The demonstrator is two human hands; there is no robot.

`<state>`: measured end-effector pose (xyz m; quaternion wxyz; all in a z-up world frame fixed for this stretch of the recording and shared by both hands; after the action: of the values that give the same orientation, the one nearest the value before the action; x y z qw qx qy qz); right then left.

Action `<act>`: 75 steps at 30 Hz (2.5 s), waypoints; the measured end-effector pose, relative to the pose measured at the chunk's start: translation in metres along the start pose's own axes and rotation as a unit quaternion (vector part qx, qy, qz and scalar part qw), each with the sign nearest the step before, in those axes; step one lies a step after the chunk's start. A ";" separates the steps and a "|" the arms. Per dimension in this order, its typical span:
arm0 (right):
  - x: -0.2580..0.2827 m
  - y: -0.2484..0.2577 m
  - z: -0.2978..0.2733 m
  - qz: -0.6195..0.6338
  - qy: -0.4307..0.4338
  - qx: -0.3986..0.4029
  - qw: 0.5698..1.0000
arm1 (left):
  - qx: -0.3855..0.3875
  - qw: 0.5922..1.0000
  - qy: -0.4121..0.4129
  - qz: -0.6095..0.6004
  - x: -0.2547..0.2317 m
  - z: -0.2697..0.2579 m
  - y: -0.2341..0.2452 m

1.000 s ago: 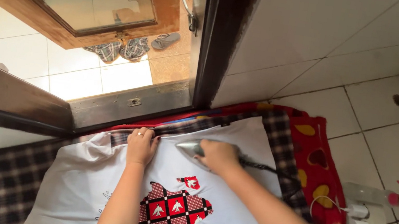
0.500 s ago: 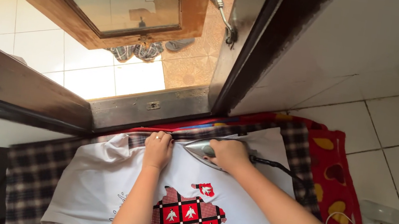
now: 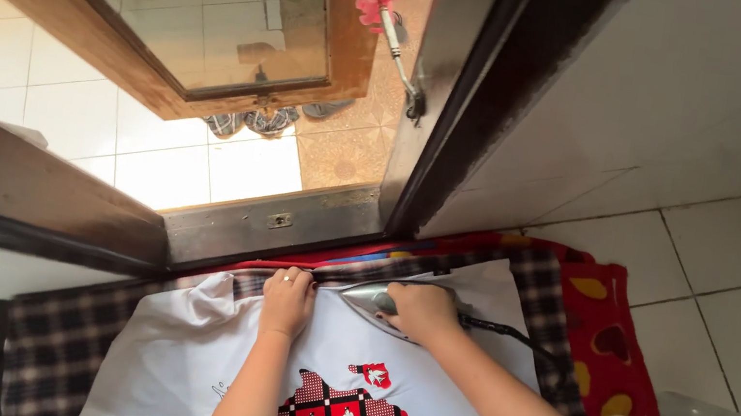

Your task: The recorder is ironing a white t-shirt on a checkered surface.

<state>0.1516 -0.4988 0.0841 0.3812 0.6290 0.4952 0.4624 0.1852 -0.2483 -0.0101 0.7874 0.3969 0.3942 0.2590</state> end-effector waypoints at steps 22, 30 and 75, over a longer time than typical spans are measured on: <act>-0.264 0.043 -0.088 -0.022 -0.409 0.038 0.911 | 0.265 0.938 0.056 0.216 0.035 -0.015 0.101; -0.154 0.023 -0.027 -0.053 0.013 -0.259 0.964 | 0.375 0.891 0.100 0.236 0.072 -0.068 0.140; -0.202 0.168 -0.229 0.502 -0.010 -0.261 0.825 | -0.141 0.988 0.070 -0.004 -0.163 -0.159 0.422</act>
<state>-0.0389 -0.7273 0.2651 0.2514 0.6722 -0.0317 0.6956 -0.0772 -0.0662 0.3480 0.8072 0.2611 0.4091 0.3360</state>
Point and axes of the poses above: each hand's wrist, its own z-axis towards the middle knuckle, its own y-axis out of the back of the hand, x = y × z, the point moved 4 cm from there along z, towards the middle knuckle, and after that the axes turned 13 degrees about -y, right-handed, at the moved point
